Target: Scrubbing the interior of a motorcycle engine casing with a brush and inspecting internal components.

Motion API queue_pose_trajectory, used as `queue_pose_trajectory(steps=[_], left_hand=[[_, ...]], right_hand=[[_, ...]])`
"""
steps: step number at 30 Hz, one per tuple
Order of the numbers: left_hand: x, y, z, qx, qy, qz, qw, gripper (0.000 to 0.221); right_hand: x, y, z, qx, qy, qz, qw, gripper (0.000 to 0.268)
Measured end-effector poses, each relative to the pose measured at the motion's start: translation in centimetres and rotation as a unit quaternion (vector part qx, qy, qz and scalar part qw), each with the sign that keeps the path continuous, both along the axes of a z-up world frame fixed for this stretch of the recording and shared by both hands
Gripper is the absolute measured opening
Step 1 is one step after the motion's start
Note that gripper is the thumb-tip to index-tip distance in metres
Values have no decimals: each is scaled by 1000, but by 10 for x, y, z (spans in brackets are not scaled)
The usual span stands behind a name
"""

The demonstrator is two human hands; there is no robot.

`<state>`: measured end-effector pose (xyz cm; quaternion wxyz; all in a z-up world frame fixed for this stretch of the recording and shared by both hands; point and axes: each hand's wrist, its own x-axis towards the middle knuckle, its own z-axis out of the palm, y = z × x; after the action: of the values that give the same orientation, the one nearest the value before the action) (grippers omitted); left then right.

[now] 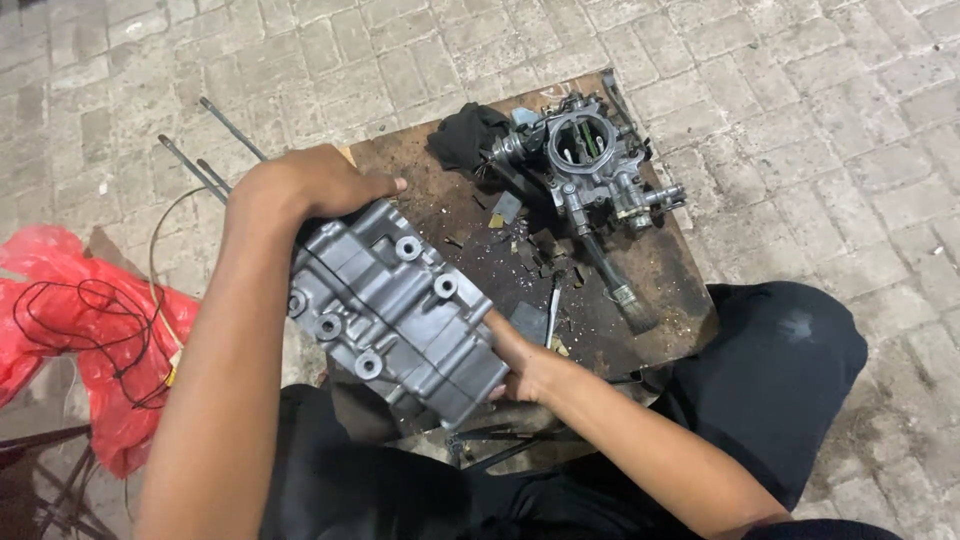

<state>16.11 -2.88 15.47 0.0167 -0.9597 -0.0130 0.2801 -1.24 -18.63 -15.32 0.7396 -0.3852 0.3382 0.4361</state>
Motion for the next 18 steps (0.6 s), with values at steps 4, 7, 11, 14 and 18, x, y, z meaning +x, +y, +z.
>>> queue_pose_trajectory(steps=[4,7,11,14,18], left_hand=[[-27,-5,34,-33,33,2,999,87],[-31,6,37,-50,40,16,998,82],[-18,23,15,-93,16,15,995,62],[-20,26,12,-97,2,15,995,58],[-12,33,-5,-104,-34,13,994,52]], right_hand=[[-5,6,70,-4,-24,17,1000,102],[-5,9,96,-30,-60,63,996,98],[-11,11,97,-17,-78,46,996,92],[-12,6,186,-132,-130,149,971,113],[11,-25,121,-416,-447,105,785,37]])
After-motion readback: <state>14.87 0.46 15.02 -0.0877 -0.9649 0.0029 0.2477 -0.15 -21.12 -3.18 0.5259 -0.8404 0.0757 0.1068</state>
